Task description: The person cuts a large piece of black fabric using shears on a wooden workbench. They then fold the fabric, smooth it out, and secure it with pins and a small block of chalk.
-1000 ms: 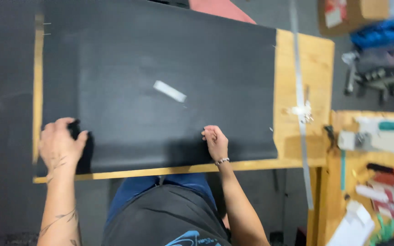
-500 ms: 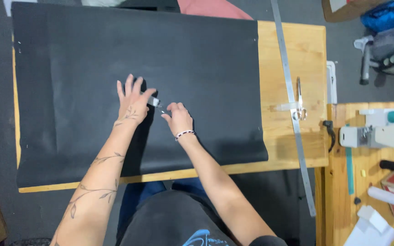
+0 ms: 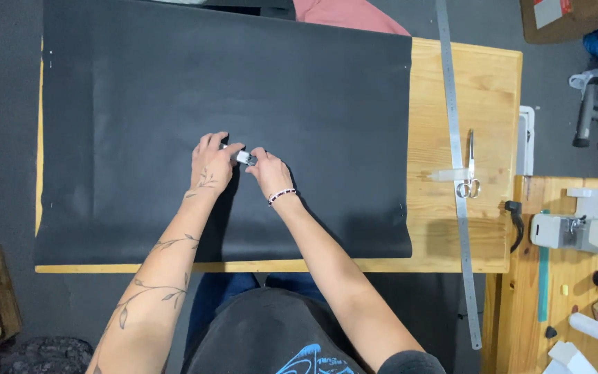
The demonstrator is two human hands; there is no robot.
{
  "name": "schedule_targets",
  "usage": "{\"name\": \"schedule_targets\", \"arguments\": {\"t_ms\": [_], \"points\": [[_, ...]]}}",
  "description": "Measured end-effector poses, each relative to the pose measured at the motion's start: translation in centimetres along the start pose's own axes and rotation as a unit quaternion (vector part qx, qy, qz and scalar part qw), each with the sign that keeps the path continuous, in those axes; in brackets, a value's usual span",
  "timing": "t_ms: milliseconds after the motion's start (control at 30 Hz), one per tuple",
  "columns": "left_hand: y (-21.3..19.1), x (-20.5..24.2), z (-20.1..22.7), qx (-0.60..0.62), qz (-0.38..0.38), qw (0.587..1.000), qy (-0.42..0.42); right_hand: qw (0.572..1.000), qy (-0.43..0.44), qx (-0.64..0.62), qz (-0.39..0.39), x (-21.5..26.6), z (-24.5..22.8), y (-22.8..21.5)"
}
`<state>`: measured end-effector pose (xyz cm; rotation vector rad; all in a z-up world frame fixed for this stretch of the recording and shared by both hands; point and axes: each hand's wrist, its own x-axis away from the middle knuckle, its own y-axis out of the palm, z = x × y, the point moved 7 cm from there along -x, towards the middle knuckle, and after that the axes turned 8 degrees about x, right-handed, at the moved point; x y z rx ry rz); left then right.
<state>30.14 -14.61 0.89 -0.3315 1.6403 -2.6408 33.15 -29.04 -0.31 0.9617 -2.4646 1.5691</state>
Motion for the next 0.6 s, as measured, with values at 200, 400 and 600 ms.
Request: {"name": "schedule_targets", "arguments": {"t_ms": [200,400,600], "points": [[-0.2,0.3,0.2,0.015,0.015,1.0,-0.003,0.994,-0.044,0.048,0.083,-0.2,-0.5,-0.7],[-1.3,1.2,1.1,0.036,0.019,0.999,-0.006,0.974,-0.093,0.126,0.164,0.4,-0.7,0.1],[-2.6,1.8,1.3,0.143,0.016,0.989,-0.032,0.985,-0.142,0.054,0.081,0.9,-0.4,-1.3]]}}
